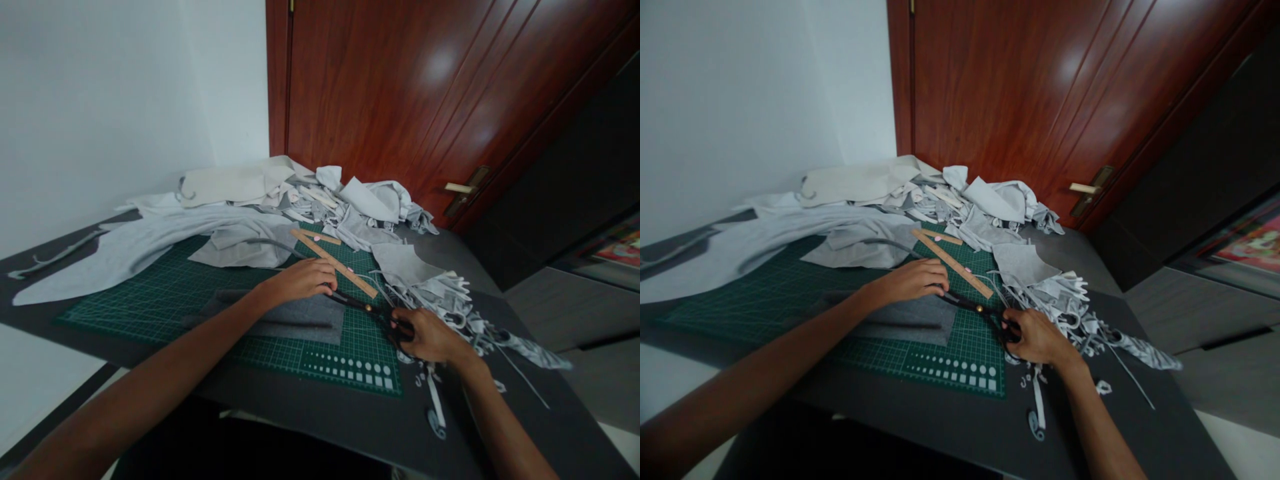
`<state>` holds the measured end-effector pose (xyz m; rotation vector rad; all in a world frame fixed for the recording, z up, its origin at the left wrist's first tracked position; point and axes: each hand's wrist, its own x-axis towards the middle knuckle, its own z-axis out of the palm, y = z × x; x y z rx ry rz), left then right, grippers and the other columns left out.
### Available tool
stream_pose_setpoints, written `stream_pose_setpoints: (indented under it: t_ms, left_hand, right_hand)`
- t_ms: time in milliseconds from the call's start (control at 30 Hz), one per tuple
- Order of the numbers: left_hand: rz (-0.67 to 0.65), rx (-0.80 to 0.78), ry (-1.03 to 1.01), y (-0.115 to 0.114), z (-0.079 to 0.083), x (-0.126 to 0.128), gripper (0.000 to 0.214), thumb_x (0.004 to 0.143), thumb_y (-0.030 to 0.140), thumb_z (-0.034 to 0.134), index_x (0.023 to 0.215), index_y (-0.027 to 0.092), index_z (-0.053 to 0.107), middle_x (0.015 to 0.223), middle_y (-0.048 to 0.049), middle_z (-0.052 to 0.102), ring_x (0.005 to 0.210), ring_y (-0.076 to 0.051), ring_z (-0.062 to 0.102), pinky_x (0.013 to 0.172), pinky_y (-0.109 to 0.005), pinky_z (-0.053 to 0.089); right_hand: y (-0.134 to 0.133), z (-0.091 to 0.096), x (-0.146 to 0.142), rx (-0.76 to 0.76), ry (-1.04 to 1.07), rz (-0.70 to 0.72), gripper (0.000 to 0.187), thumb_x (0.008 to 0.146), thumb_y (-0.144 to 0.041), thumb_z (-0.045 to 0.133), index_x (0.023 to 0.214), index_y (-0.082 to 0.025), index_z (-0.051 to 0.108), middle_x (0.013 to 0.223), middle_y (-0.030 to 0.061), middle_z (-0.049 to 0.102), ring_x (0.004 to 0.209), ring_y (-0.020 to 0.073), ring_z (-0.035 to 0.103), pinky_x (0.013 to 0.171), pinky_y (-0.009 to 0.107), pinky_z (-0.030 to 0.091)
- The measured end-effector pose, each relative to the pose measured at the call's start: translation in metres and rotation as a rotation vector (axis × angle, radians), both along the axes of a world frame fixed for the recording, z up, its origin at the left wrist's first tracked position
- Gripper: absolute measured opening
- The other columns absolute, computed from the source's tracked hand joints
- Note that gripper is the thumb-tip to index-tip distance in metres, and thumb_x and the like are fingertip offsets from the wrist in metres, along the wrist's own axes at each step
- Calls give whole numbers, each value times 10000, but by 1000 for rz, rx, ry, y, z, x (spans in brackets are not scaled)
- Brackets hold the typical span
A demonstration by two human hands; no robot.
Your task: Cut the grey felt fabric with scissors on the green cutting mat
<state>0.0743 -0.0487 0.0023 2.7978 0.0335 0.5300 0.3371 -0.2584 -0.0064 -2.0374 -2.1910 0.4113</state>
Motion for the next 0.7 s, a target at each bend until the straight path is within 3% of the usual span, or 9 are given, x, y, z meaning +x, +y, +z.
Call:
stream_pose_setpoints:
  t_ms: [267, 700]
  left_hand:
    - [-32, 114, 32, 1, 1, -1, 55, 909, 185, 663, 914, 203, 716, 989, -48, 683, 1021, -209, 568, 955, -331, 398]
    - [-3, 134, 56, -3, 1, 0, 120, 952, 231, 619, 896, 192, 718, 970, -50, 697, 986, -199, 569, 944, -318, 394]
  right_hand:
    - [-1, -1, -1, 0, 7, -2, 113, 706, -219, 595, 818, -209, 580, 636, -24, 567, 578, 141, 494, 568, 255, 307]
    - [0, 0, -4, -13, -10, 4, 114, 733, -241, 607, 841, -211, 584, 636, -37, 559, 564, 130, 485, 558, 252, 297]
